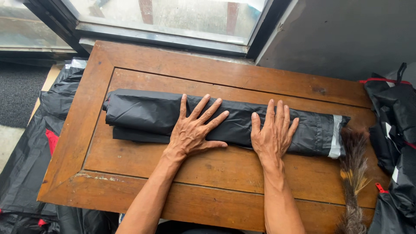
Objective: The person uses a feather duster to clean the surface of a folded black fabric item on a wooden table. They repeatedly brush the fabric, smooth it with their hands, and fold it into a compact roll.
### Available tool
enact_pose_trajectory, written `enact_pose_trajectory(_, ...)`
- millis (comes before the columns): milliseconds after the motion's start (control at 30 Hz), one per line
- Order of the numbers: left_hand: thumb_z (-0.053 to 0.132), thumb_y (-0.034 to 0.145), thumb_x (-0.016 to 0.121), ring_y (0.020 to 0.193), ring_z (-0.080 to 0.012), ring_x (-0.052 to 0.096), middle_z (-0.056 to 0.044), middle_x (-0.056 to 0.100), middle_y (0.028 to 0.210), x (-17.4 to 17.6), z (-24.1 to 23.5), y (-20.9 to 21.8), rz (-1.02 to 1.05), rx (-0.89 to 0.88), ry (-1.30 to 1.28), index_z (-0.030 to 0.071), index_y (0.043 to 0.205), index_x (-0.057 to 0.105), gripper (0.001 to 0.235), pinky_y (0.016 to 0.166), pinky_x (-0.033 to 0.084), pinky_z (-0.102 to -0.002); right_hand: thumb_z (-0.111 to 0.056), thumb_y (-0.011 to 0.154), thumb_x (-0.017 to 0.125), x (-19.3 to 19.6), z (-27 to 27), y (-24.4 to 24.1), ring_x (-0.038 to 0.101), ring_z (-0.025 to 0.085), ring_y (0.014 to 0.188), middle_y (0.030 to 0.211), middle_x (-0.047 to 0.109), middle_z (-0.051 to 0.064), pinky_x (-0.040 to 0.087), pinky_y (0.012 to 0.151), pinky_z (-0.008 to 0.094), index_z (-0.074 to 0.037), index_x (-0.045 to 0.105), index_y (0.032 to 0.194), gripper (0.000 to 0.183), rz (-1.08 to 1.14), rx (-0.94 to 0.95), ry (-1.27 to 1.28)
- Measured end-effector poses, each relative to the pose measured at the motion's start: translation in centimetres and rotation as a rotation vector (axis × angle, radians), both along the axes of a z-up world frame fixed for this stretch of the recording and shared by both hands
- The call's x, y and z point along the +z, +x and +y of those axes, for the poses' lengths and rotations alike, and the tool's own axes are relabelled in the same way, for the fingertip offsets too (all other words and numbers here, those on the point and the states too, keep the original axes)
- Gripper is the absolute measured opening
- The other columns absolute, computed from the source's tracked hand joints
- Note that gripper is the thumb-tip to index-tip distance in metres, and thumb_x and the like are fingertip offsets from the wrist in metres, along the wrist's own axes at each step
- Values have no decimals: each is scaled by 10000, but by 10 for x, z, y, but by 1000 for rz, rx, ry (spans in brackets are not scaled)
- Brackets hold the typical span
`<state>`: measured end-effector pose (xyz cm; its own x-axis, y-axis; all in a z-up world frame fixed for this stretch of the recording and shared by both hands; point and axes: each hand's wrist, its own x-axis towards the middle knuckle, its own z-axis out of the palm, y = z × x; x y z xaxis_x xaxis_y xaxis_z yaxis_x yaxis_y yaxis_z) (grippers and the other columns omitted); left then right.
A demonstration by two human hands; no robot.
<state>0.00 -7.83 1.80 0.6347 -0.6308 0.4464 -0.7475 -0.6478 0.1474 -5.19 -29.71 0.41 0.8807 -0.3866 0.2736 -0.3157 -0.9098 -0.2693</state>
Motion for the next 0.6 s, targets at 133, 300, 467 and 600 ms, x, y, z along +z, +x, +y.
enact_pose_trajectory(133, 835, 692, 493, 1430, -242, 245, 34, 344, 1527, 0, 0, 1, -6, 0, 4, 361, 1413, 427, 865, 1132, 43, -682, -547, 992, 335, 0, 0, -1, 264, 286, 1417, 1520, 335, 143, 62, 1139, 564, -122, 388, 1468, 641, -2, -5, 8)
enact_pose_trajectory(300, 809, 707, 507, 1429, -236, 250, 33, 360, 1518, -1, 1, -1, -7, -12, 24, 350, 1409, 432, 842, 1127, 37, -685, -538, 998, 345, 1, 0, -2, 296, 296, 1402, 1499, 369, 158, 91, 1137, 562, -110, 412, 1456, 630, -15, 10, -21)
enact_pose_trajectory(467, 778, 732, 514, 1422, -230, 277, 37, 391, 1502, -4, 1, 5, -58, -33, -43, 327, 1421, 428, 827, 1135, 33, -675, -545, 993, 349, -5, -3, 1, 292, 297, 1408, 1505, 366, 158, 101, 1135, 573, -115, 415, 1456, 636, -40, 18, -27)
enact_pose_trajectory(600, 767, 749, 506, 1420, -230, 285, 25, 402, 1496, -11, -3, 9, -103, -58, -59, 306, 1422, 430, 819, 1148, 19, -651, -558, 993, 343, -2, -4, 0, 282, 301, 1410, 1507, 358, 162, 89, 1133, 576, -119, 403, 1462, 645, -22, -3, 1)
